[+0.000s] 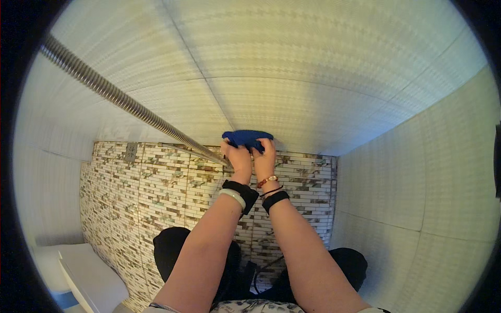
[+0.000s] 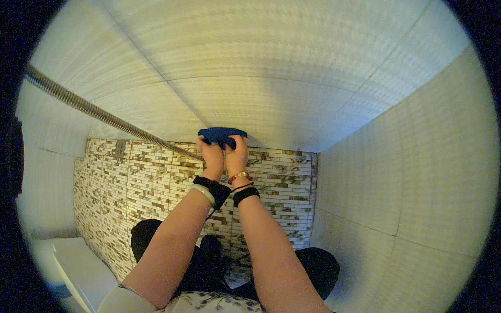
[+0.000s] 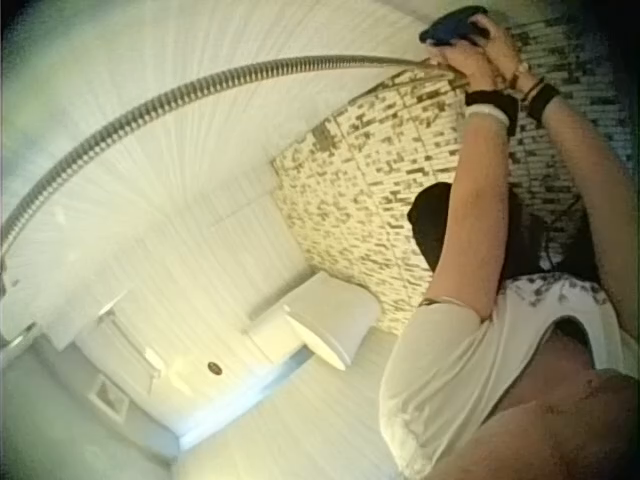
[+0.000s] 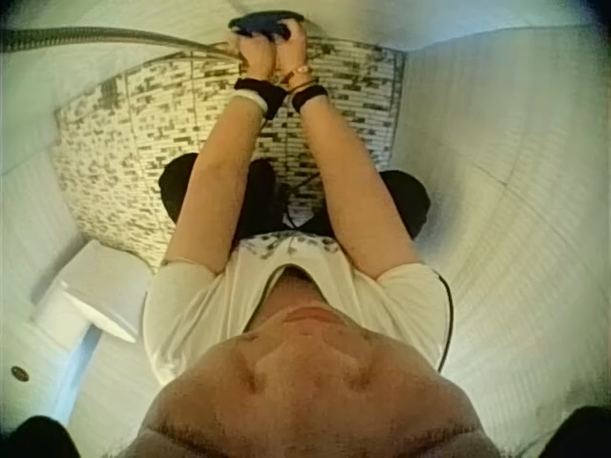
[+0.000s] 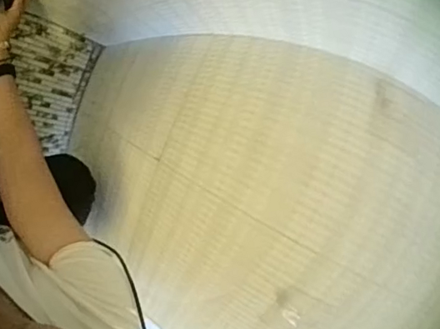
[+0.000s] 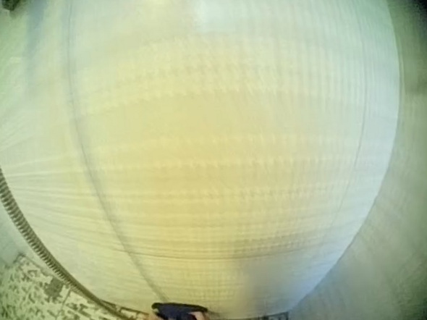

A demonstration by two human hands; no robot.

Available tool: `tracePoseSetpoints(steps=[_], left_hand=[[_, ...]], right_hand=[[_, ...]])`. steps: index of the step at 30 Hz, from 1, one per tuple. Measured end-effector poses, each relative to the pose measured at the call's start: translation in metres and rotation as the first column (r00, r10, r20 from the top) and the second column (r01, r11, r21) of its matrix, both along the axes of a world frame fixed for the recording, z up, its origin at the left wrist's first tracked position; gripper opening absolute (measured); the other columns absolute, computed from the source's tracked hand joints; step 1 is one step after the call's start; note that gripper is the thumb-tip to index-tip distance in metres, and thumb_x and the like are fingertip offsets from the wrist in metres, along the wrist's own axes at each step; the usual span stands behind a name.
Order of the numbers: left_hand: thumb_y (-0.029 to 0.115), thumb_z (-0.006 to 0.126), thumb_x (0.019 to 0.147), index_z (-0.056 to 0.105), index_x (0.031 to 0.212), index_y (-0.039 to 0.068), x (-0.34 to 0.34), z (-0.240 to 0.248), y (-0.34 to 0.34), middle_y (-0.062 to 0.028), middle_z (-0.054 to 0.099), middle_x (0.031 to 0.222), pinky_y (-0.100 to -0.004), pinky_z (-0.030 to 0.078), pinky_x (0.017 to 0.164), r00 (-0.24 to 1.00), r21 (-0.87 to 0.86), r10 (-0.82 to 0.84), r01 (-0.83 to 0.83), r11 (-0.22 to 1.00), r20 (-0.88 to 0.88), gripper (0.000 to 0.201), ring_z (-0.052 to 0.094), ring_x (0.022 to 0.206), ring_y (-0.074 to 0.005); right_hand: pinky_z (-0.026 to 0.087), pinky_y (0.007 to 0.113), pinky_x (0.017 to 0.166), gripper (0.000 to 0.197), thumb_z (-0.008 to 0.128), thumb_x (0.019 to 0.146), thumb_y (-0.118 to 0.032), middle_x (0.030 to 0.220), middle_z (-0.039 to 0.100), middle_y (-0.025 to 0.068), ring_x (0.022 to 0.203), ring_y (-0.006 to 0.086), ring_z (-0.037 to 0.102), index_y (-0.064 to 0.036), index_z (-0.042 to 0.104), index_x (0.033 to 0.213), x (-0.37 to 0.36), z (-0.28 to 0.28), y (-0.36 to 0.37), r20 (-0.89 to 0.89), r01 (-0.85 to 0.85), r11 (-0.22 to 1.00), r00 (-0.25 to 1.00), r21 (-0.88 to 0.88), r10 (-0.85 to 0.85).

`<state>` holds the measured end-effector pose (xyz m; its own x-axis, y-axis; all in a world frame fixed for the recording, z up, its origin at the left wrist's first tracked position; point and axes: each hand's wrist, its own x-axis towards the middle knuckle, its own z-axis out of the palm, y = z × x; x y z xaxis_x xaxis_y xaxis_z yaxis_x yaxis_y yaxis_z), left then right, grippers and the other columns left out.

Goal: The recorder is using a blue cloth to wipe and clean a tiled bathroom wall.

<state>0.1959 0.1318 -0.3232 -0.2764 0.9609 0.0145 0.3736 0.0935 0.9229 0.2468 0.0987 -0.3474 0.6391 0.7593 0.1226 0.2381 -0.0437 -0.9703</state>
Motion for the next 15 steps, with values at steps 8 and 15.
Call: tracePoseSetpoints(steps=[8,15], left_hand=[[-0.004,0.046,0.081,0.037,0.123,-0.002,0.018,-0.136,0.013,-0.0162,0.050,0.102,-0.0369,0.046,0.078,0.857,-0.392,0.136,0.081,0.916,0.496,0.043,0.054,0.085,-0.0254],[0.004,0.047,0.085,0.043,0.119,0.003,0.010,-0.107,0.010,-0.0142,0.056,0.097,-0.0372,0.048,0.067,0.714,-0.511,0.158,0.311,0.801,0.682,0.034,0.056,0.081,-0.0242]], right_hand=[[0.045,0.038,0.079,0.050,0.071,0.072,-0.005,0.103,0.057,0.0161,0.095,0.0301,0.055,-0.0058,0.047,0.116,0.014,-0.079,-0.016,0.033,0.030,0.955,0.999,-0.296,-0.021],[0.047,0.036,0.064,0.058,0.065,0.071,0.000,0.102,0.052,0.0103,0.085,0.0248,0.055,-0.0104,0.040,0.122,0.006,-0.073,-0.008,-0.844,0.091,0.975,0.488,-0.205,-0.223]])
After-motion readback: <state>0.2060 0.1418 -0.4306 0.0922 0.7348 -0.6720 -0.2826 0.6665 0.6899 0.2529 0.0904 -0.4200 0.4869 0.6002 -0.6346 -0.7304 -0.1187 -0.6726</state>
